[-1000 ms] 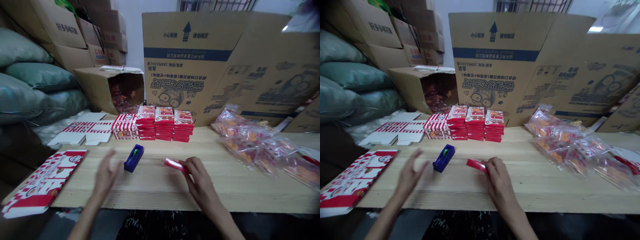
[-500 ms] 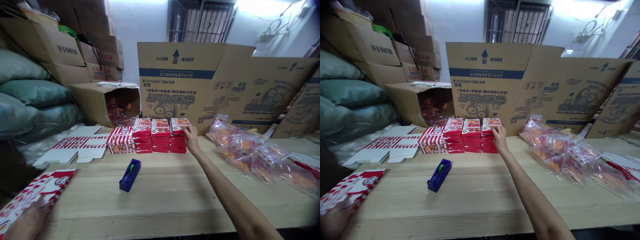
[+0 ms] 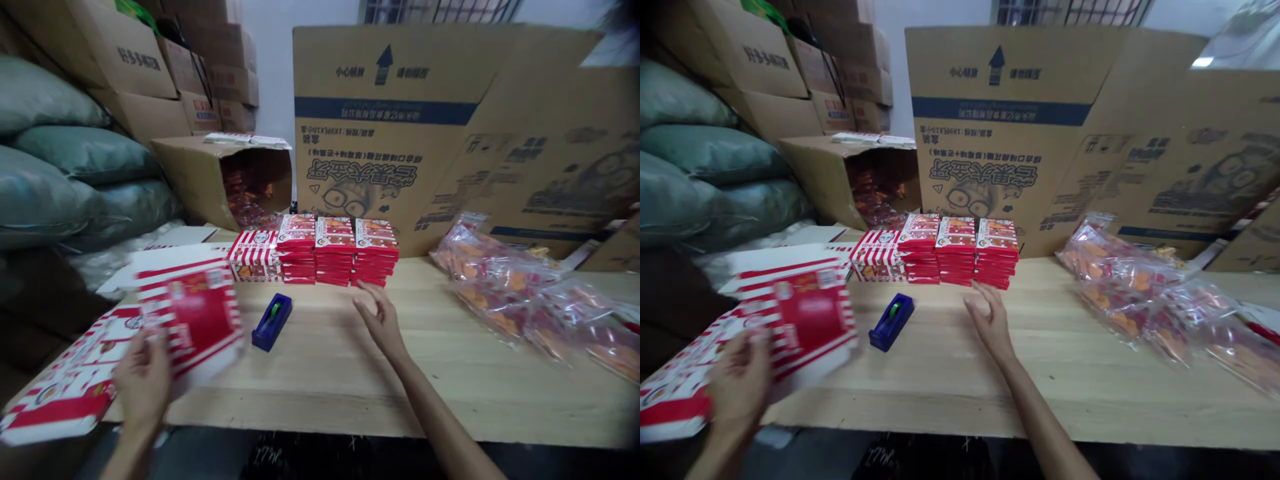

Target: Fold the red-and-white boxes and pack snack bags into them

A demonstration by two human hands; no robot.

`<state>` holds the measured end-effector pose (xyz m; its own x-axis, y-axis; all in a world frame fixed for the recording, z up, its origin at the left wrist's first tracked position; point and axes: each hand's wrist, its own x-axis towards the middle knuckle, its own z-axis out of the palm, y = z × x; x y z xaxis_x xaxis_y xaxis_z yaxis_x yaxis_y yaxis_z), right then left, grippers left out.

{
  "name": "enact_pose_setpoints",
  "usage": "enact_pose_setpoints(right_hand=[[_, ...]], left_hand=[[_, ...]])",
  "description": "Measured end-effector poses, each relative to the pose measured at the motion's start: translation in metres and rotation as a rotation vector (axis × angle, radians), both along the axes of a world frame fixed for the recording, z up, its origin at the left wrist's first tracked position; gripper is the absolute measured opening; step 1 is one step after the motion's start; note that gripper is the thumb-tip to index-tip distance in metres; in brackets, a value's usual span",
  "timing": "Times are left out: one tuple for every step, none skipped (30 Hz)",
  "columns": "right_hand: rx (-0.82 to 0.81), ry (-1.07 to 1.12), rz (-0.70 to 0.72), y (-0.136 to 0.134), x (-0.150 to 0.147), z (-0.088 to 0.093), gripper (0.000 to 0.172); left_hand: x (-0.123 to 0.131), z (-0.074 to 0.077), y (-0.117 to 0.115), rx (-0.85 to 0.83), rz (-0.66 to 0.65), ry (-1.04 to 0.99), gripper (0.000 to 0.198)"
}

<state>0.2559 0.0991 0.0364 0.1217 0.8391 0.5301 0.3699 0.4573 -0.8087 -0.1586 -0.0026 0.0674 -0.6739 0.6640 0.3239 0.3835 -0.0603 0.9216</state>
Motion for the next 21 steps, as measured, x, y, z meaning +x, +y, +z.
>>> enact_pose_setpoints(right_hand=[[-0.155, 0.122, 0.124, -0.022, -0.014, -0.007, 0.048], [-0.310, 0.246, 0.261, -0.044, -0.027, -0.013, 0.052], [-0.462, 0.355, 0.416, -0.064, -0.037, -0.019, 0.055], [-0.587, 0.449, 0.543, -0.083, -0.045, -0.024, 0.055], [-0.688, 0.528, 0.632, -0.099, -0.051, -0.029, 0.052], [-0.762, 0.590, 0.681, -0.114, -0.053, -0.033, 0.048], [-0.810, 0.634, 0.686, -0.125, -0.053, -0.036, 0.045], [-0.838, 0.658, 0.662, -0.135, -0.051, -0.039, 0.042], [-0.853, 0.661, 0.632, -0.143, -0.047, -0.042, 0.040], [-0.859, 0.644, 0.605, -0.149, -0.042, -0.044, 0.040], [-0.860, 0.611, 0.591, -0.155, -0.037, -0.046, 0.040], [-0.860, 0.569, 0.589, -0.159, -0.031, -0.047, 0.041], [-0.857, 0.521, 0.593, -0.163, -0.027, -0.047, 0.041], [-0.850, 0.476, 0.592, -0.166, -0.024, -0.048, 0.042], [-0.840, 0.439, 0.580, -0.169, -0.021, -0.048, 0.042], [-0.827, 0.414, 0.557, -0.172, -0.020, -0.048, 0.042], [-0.814, 0.405, 0.525, -0.174, -0.020, -0.048, 0.041], [-0.803, 0.413, 0.488, -0.176, -0.020, -0.048, 0.040], [-0.796, 0.435, 0.452, -0.179, -0.021, -0.049, 0.039], [-0.797, 0.466, 0.420, -0.181, -0.022, -0.050, 0.040], [-0.807, 0.500, 0.388, -0.183, -0.022, -0.051, 0.041]], left_hand=[[0.028, -0.008, -0.002, -0.030, -0.140, -0.173, 0.048], [0.057, -0.017, -0.006, -0.081, -0.318, -0.332, 0.046], [0.086, -0.027, -0.011, -0.128, -0.457, -0.450, 0.045], [0.111, -0.036, -0.016, -0.166, -0.553, -0.531, 0.043], [0.133, -0.045, -0.022, -0.198, -0.630, -0.562, 0.042], [0.150, -0.052, -0.027, -0.212, -0.678, -0.536, 0.043], [0.161, -0.056, -0.031, -0.194, -0.689, -0.445, 0.046], [0.168, -0.057, -0.034, -0.162, -0.685, -0.299, 0.050], [0.171, -0.056, -0.036, -0.120, -0.671, -0.114, 0.053], [0.171, -0.052, -0.036, -0.079, -0.657, 0.082, 0.054], [0.170, -0.048, -0.034, -0.048, -0.652, 0.263, 0.053], [0.169, -0.043, -0.032, -0.029, -0.661, 0.408, 0.051], [0.168, -0.039, -0.030, -0.021, -0.679, 0.507, 0.048], [0.167, -0.035, -0.028, -0.021, -0.697, 0.563, 0.046], [0.168, -0.034, -0.027, -0.024, -0.714, 0.587, 0.044], [0.169, -0.033, -0.027, -0.033, -0.730, 0.586, 0.041], [0.171, -0.034, -0.027, -0.048, -0.746, 0.568, 0.038], [0.173, -0.035, -0.028, -0.067, -0.762, 0.538, 0.034], [0.175, -0.037, -0.029, -0.085, -0.778, 0.502, 0.031], [0.177, -0.038, -0.031, -0.095, -0.797, 0.467, 0.028], [0.178, -0.039, -0.032, -0.094, -0.821, 0.437, 0.026]])
